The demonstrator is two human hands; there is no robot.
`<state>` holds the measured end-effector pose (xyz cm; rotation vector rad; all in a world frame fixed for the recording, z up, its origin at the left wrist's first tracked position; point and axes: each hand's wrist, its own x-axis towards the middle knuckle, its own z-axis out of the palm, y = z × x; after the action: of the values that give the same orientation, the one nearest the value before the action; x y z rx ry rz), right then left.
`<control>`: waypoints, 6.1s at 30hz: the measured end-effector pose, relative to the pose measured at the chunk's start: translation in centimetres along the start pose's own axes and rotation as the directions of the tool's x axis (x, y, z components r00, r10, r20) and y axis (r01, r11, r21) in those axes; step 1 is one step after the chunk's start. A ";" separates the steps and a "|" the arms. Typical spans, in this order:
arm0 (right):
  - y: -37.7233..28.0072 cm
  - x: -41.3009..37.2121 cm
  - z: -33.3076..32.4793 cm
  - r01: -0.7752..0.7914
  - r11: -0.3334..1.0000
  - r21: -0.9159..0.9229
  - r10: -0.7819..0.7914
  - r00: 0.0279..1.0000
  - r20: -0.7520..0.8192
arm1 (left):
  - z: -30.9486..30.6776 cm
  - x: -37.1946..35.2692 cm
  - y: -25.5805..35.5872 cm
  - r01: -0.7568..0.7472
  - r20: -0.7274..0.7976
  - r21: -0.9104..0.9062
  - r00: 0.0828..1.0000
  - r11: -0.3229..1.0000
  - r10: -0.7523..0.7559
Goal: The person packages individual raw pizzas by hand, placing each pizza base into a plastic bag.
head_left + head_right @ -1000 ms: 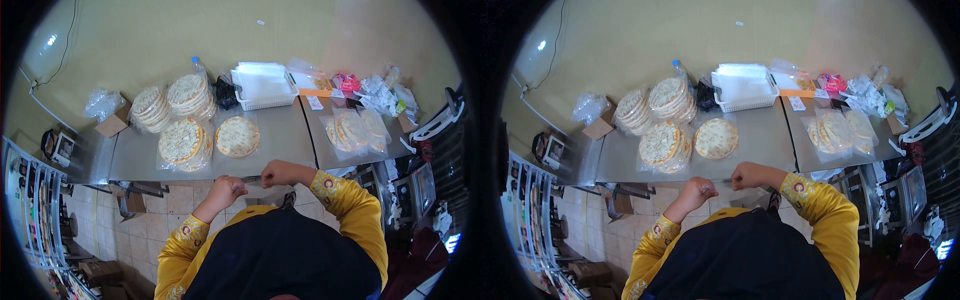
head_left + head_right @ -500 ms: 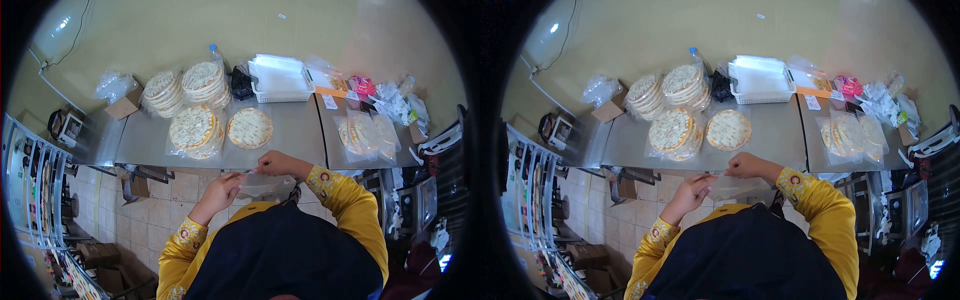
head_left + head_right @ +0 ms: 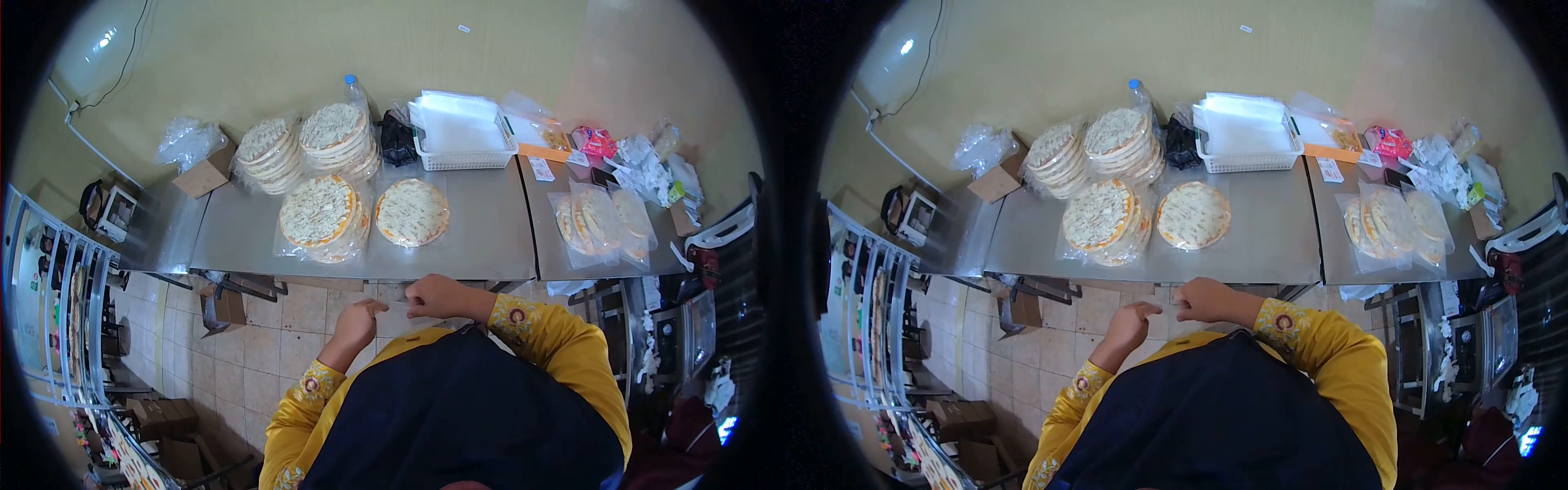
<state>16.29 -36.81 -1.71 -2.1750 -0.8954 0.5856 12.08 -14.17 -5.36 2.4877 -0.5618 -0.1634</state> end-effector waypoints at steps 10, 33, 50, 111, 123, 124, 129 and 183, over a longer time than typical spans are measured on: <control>6.8 -1.6 1.1 -0.174 0.964 -0.201 0.245 0.877 0.412 | 2.2 -1.5 -1.0 0.078 0.079 -0.260 0.995 0.962 -0.059; 23.7 11.5 -5.5 -0.022 -0.037 0.999 0.651 0.758 0.041 | 6.3 -2.4 6.2 0.709 -0.036 -0.440 0.600 0.552 -0.799; 25.0 13.4 -3.4 0.110 -0.569 0.815 0.135 0.990 -0.039 | -3.9 -2.2 11.8 0.536 -0.091 -0.783 0.403 0.316 -0.910; 21.5 -8.1 3.3 0.842 -0.486 0.232 0.507 0.488 -0.710 | 11.3 18.9 9.6 -0.294 -0.037 0.035 0.955 0.955 0.295; 19.5 -7.7 -1.1 0.830 -0.449 0.330 0.656 0.557 -0.509 | 11.2 16.7 9.6 -0.123 0.024 -0.233 0.991 0.965 0.132; 19.3 -7.5 -0.9 0.834 -0.445 0.326 0.677 0.552 -0.488 | 11.1 16.5 9.5 -0.114 0.039 -0.239 0.991 0.964 0.127; 18.0 -4.0 1.8 0.818 -0.419 0.395 0.718 0.564 -0.407 | 12.0 15.0 10.6 -0.229 0.074 -0.275 0.963 0.934 0.258; 42.7 -53.9 -18.2 0.326 0.614 0.719 0.683 -0.676 -0.276 | 6.1 48.1 3.5 0.619 -0.539 0.244 0.726 0.746 -0.426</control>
<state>10.21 -106.52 -14.40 -1.0173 1.2840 -1.0357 52.89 -40.49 -8.01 2.8970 0.3919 0.3573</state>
